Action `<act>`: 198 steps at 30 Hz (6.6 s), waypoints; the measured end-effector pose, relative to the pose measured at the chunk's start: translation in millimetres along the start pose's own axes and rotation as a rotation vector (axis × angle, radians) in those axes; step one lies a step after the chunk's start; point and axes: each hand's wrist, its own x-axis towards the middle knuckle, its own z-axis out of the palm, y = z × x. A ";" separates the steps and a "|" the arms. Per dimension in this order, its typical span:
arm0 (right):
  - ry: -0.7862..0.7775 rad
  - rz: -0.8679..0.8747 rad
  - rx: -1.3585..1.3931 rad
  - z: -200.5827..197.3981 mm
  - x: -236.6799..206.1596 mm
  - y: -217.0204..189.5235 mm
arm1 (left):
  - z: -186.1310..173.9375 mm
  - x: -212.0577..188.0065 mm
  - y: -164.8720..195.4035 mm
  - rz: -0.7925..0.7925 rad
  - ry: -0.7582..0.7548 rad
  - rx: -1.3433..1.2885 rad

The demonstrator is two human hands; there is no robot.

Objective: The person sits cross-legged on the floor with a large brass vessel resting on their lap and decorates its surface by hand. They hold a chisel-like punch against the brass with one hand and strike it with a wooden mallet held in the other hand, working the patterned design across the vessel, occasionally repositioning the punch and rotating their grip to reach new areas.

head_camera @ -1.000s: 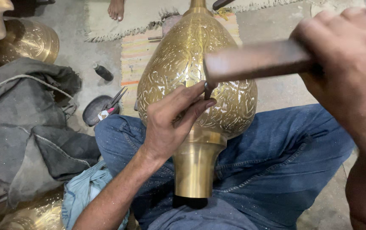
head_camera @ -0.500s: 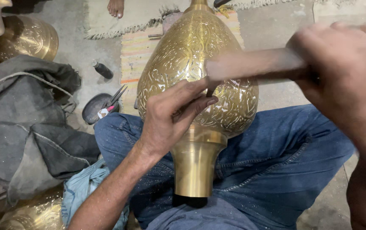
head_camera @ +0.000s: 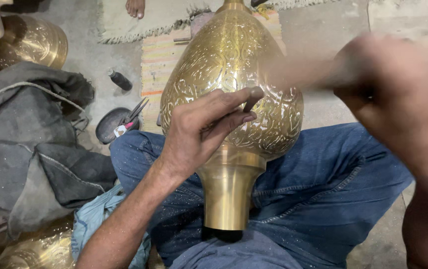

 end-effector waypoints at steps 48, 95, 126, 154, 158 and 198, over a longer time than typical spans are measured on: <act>0.074 -0.030 -0.017 -4.3 9.2 -1.5 | 8.9 -3.4 10.7 -0.024 0.109 0.024; 0.074 0.127 0.023 3.1 -16.6 -20.2 | -9.0 13.3 -1.2 0.035 -0.105 -0.078; -0.073 0.153 -0.304 43.0 0.6 13.6 | 18.1 -3.2 -3.1 0.024 0.151 0.057; 0.078 -0.103 -0.010 0.6 23.9 6.5 | 13.0 -1.2 6.2 -0.035 0.135 0.047; 0.050 0.093 0.619 9.6 19.1 11.1 | 13.0 1.9 4.2 0.008 0.108 0.040; 0.110 0.131 0.474 11.6 -8.9 -2.1 | -3.1 13.4 -2.1 -0.009 -0.073 -0.027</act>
